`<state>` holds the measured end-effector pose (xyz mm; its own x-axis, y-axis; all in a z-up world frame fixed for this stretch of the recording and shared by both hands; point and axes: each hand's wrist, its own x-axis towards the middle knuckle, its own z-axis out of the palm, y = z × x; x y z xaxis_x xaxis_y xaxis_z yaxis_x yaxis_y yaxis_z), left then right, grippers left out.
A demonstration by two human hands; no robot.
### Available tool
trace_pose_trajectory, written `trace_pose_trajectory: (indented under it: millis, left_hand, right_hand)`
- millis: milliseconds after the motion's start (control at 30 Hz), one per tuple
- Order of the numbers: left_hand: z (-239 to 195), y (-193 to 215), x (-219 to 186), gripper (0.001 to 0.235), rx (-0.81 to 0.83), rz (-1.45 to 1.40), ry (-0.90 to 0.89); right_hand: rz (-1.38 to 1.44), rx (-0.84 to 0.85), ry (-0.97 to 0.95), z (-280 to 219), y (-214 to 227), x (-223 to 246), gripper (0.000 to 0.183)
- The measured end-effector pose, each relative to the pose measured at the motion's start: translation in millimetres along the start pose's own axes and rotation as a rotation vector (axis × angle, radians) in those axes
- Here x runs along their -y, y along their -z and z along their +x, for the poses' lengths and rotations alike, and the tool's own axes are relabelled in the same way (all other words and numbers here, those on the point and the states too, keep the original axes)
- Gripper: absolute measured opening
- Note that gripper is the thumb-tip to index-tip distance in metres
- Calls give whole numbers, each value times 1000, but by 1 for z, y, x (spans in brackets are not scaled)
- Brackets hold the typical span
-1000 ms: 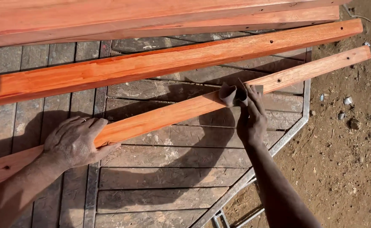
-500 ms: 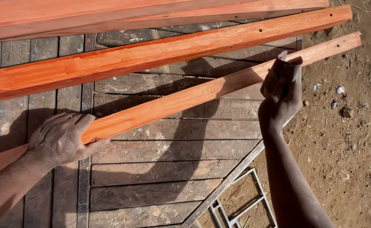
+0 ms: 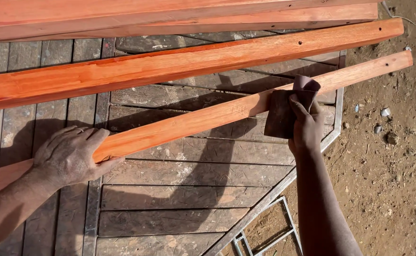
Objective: Sanding the surfaces and edges of wooden beams using sandpaper
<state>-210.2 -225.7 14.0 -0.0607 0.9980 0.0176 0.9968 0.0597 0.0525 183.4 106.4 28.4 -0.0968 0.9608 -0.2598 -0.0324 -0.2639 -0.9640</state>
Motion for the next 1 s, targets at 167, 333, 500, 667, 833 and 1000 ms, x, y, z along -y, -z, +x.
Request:
trace_pose_trajectory:
  millis: [167, 333, 500, 667, 833, 1000]
  left_hand:
    - [-2, -2, 1, 59, 0, -16, -12]
    - [4, 8, 2, 74, -80, -61, -89]
    - [10, 22, -11, 85, -182, -99, -109]
    - [33, 6, -112, 68, -250, -946, 334]
    - [55, 40, -157, 24, -359, -1378, 740]
    - [19, 35, -107, 17, -997, -450, 605]
  right_hand:
    - [-256, -34, 524, -27, -25, 21, 42]
    - [-264, 161, 336, -83, -81, 11, 12]
    - [-81, 331, -96, -101, -94, -52, 46]
    - [-136, 612, -102, -130, -118, -36, 48]
    - [-324, 870, 306, -121, -137, 41, 26]
    - [-1233, 340, 974, 45, -62, -12, 27]
